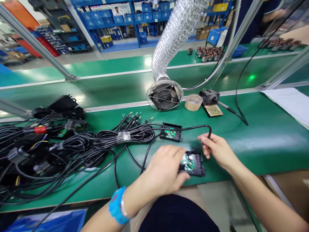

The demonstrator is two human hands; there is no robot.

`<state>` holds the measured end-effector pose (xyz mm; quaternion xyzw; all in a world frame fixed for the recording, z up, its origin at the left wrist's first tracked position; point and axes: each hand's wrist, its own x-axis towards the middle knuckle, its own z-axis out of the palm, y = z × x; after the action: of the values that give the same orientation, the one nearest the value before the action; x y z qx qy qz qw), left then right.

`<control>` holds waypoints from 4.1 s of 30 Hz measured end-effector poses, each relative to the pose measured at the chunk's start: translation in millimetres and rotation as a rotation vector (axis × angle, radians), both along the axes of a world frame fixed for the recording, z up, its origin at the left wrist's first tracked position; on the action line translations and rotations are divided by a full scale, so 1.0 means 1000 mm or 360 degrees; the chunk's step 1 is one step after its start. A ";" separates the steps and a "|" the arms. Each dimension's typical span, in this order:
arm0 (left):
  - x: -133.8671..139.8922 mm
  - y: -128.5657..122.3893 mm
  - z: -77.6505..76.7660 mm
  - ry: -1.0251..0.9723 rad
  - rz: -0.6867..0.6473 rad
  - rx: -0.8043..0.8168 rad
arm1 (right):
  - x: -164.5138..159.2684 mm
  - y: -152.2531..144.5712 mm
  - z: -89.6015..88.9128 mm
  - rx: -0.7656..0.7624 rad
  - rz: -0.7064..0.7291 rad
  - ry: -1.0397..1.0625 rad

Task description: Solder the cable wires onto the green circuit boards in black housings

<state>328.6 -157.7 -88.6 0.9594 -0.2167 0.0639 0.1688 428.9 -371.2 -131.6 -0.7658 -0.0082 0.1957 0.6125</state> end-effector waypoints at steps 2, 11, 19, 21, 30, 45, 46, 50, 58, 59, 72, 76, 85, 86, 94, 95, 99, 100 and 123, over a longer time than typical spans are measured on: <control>0.005 -0.023 -0.011 0.0184 -0.0124 -0.0024 | 0.002 -0.003 0.001 -0.0188 -0.0050 -0.0217; -0.023 -0.004 -0.016 0.0341 0.0193 -0.0043 | 0.000 0.021 0.016 -0.1332 0.1127 -0.2413; -0.036 0.021 -0.028 0.0386 0.0587 -0.0089 | 0.008 0.048 0.020 -0.1121 0.1587 -0.2050; -0.036 0.023 -0.035 0.0329 0.0607 -0.0114 | 0.006 0.044 0.014 -0.1067 0.1563 -0.2057; -0.039 0.026 -0.040 0.0203 0.0381 -0.0157 | 0.001 0.044 0.006 -0.0827 0.1489 -0.1802; -0.039 0.023 -0.042 0.0109 0.0326 0.0001 | -0.011 0.050 -0.001 -0.1062 0.1473 -0.2212; -0.038 0.022 -0.042 0.0127 0.0344 0.0022 | -0.013 0.051 0.001 -0.1096 0.1485 -0.2236; -0.035 0.018 -0.040 0.0244 0.0406 0.0097 | -0.018 0.057 0.003 -0.1244 0.1621 -0.2245; -0.041 0.000 -0.037 -0.0150 0.0283 0.0363 | -0.016 0.044 -0.016 -0.1153 0.1393 -0.2210; -0.042 -0.005 -0.038 -0.0215 0.0246 0.0391 | -0.016 0.043 -0.017 -0.1097 0.1344 -0.2176; -0.050 -0.020 -0.044 -0.0045 0.0278 0.0172 | -0.010 0.042 -0.023 -0.0691 0.1242 -0.1982; -0.072 0.011 -0.032 -0.0044 0.0394 -0.0030 | -0.021 0.053 0.001 -0.0576 0.1210 -0.1874; -0.068 0.041 -0.014 0.0683 0.0761 -0.0441 | -0.027 0.107 -0.001 -0.0219 0.1579 -0.1470; -0.061 0.042 -0.009 0.0719 0.0755 -0.0418 | -0.026 0.107 -0.003 -0.0230 0.1563 -0.1430; -0.021 0.051 0.011 0.0736 0.0545 0.0228 | -0.023 0.105 -0.002 -0.0241 0.1622 -0.1332; -0.020 0.051 0.010 0.0709 0.0486 0.0241 | -0.023 0.106 -0.003 -0.0213 0.1628 -0.1331; -0.020 0.051 0.005 0.0379 0.0189 0.0328 | -0.021 0.107 -0.009 -0.0125 0.1582 -0.1354; -0.020 0.052 0.004 0.0326 0.0146 0.0347 | -0.021 0.108 -0.012 -0.0122 0.1559 -0.1385; 0.004 0.055 0.000 0.0996 0.0364 0.0210 | -0.029 0.110 -0.029 -0.0205 0.1444 -0.1380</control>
<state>333.0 -102.5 -88.2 0.9594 -0.0491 -0.2295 0.1563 400.4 -260.8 -160.5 -0.7313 -0.5679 0.1080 0.3621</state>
